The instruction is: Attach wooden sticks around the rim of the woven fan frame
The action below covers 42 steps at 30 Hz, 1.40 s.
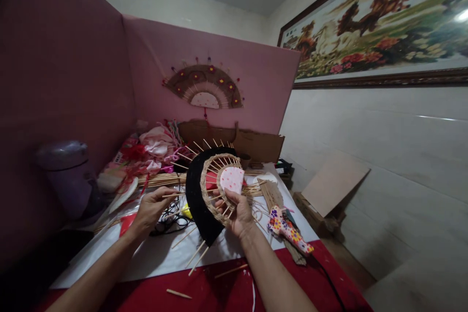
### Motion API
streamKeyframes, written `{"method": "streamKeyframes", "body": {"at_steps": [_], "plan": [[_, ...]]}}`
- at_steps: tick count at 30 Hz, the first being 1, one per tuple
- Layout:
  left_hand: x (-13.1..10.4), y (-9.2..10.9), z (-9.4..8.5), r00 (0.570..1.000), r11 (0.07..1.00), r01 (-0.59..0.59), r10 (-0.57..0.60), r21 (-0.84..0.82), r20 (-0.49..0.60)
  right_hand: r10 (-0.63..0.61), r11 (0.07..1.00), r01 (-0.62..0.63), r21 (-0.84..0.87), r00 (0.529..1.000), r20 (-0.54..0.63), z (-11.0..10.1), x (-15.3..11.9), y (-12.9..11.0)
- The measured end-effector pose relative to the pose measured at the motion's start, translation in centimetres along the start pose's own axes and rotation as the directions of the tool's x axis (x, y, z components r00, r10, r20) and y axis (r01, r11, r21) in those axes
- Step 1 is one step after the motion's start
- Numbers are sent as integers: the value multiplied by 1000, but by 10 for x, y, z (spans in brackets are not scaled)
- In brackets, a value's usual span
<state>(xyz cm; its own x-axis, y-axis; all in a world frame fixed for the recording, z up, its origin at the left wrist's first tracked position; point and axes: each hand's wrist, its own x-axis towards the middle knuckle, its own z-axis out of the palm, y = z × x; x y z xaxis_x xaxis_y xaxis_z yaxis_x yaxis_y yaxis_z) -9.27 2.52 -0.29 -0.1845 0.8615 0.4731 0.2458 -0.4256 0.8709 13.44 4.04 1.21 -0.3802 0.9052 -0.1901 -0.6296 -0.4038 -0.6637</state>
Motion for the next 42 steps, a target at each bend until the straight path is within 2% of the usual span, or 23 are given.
{"method": "streamKeyframes", "body": {"at_steps": [6,11,14,16,19,22,24,26,28,30,32,34,38,42], "plan": [[-1,9,-8,995,985,-38,53,169,-86,42,985,-51,-164,998,-54,3,-4,1],[3,15,-21,974,935,-126,180,330,-139,36,968,-47,-246,998,-50,3,-5,1],[6,18,-30,939,848,-232,323,477,-116,23,954,-35,-298,999,-44,1,-5,2],[7,19,-34,923,795,-278,377,538,-81,12,945,-23,-325,999,-35,1,-4,3],[7,19,-36,916,756,-312,400,576,-28,35,940,-39,-340,999,-19,0,-4,3],[7,18,-37,921,754,-294,387,587,-37,54,934,-55,-354,998,-12,-1,-4,2],[8,19,-37,931,784,-256,357,565,-74,60,930,-58,-362,998,-6,-3,-4,1],[9,23,-37,953,857,-199,282,475,-110,67,932,-63,-358,998,1,-5,-3,-1],[10,30,-37,981,947,-98,143,305,-130,76,933,-72,-353,997,-2,-5,-4,-3],[11,35,-38,994,993,47,-36,104,-104,83,930,-83,-358,996,-15,-4,-5,-4],[12,37,-40,979,977,199,-201,-72,-32,92,927,-96,-364,995,-29,-4,-5,-5],[12,34,-43,954,938,300,-296,-173,50,94,926,-97,-365,995,-27,-5,-5,-6],[12,25,-48,932,908,359,-337,-218,132,111,935,-98,-341,994,19,-12,-2,-9],[11,23,-46,913,890,401,-369,-215,174,102,940,-81,-330,994,48,-19,-1,-17]]}}
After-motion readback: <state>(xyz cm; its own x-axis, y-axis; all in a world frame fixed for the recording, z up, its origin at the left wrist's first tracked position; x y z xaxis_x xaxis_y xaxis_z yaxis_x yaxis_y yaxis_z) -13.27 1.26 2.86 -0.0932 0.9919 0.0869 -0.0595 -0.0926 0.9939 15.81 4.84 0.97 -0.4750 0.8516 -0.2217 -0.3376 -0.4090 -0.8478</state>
